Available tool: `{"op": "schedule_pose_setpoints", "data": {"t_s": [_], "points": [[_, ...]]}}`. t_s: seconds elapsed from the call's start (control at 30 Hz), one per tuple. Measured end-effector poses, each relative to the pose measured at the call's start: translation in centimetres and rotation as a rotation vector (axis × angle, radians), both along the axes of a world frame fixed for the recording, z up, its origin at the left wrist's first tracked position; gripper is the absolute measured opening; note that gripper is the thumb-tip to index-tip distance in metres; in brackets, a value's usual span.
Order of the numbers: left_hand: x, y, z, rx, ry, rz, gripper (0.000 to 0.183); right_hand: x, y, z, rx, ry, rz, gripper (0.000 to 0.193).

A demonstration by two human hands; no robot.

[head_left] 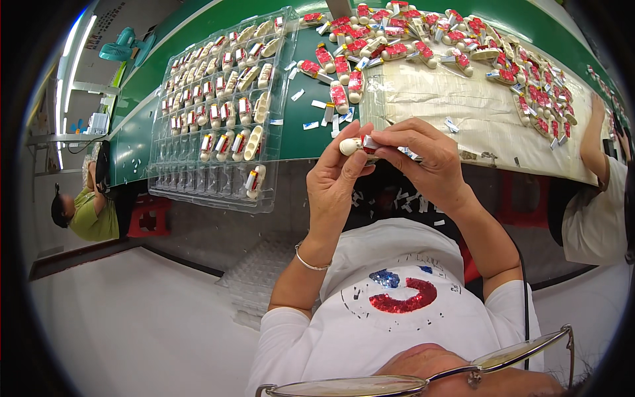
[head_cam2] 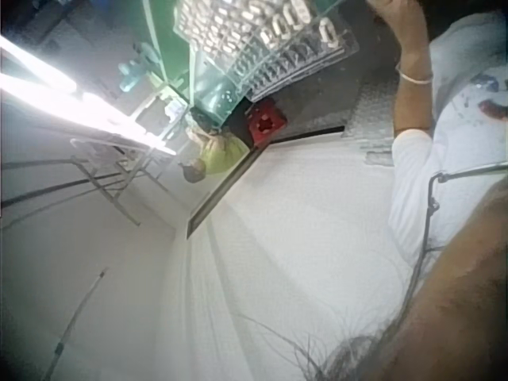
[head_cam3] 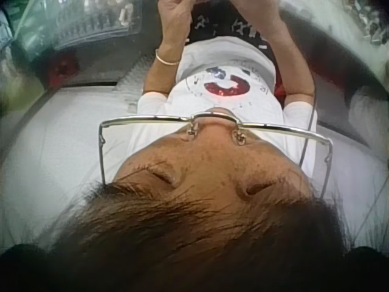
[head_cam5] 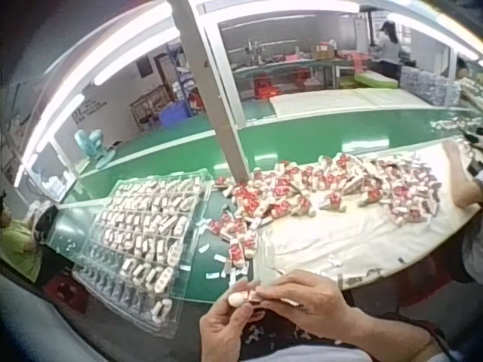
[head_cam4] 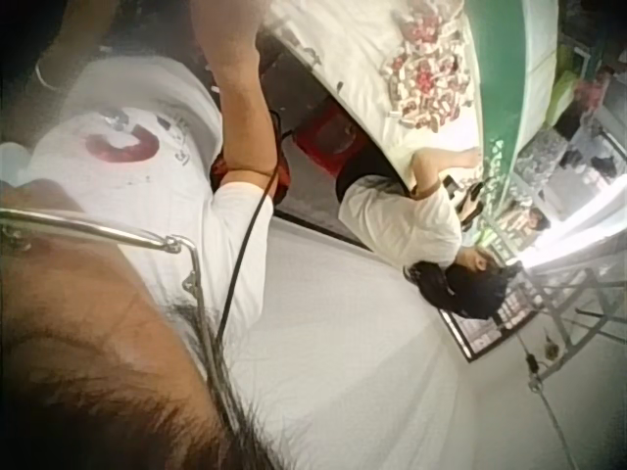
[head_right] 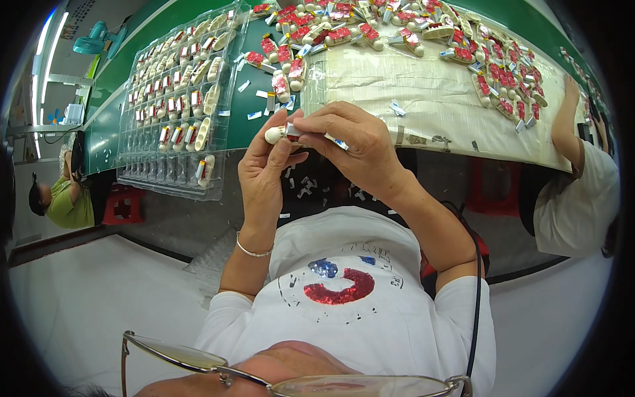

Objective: Assembling small plastic and electronic components on a production line.

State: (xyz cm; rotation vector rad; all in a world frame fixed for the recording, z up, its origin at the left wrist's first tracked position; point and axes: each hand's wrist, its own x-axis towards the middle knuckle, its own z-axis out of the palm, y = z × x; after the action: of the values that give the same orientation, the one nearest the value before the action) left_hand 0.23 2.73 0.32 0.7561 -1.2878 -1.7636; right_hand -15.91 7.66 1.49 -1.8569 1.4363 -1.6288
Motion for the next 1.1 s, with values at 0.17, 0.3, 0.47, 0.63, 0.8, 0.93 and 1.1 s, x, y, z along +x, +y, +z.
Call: {"op": "schedule_pose_setpoints", "data": {"t_s": [0.17,0.3,0.47,0.63,0.8,0.93,1.1], "points": [[0.1,0.1,0.4,-0.031,-0.029,-0.011,0.042,0.1,0.3,-0.3,-0.03,0.11,-0.027,0.031],[0.1,0.0,0.5,-0.046,-0.042,-0.03,0.043,0.3,0.5,0.0,-0.066,0.169,-0.081,0.035],[0.0,0.0,0.6,-0.057,-0.04,-0.041,0.042,0.4,0.7,0.0,-0.085,0.222,-0.127,0.035],[-0.1,0.0,0.7,-0.065,-0.038,-0.055,0.042,0.6,1.0,0.4,-0.093,0.195,-0.155,0.033],[-0.1,0.1,0.8,-0.082,-0.045,-0.067,0.042,0.5,1.1,0.8,-0.069,0.242,-0.186,0.031],[-0.3,0.5,0.8,-0.063,-0.016,-0.046,0.044,0.7,1.3,0.8,-0.047,0.231,-0.183,0.031],[-0.6,0.6,1.0,-0.044,0.017,-0.032,0.042,1.1,1.3,0.8,0.006,0.157,-0.168,0.029]]}}
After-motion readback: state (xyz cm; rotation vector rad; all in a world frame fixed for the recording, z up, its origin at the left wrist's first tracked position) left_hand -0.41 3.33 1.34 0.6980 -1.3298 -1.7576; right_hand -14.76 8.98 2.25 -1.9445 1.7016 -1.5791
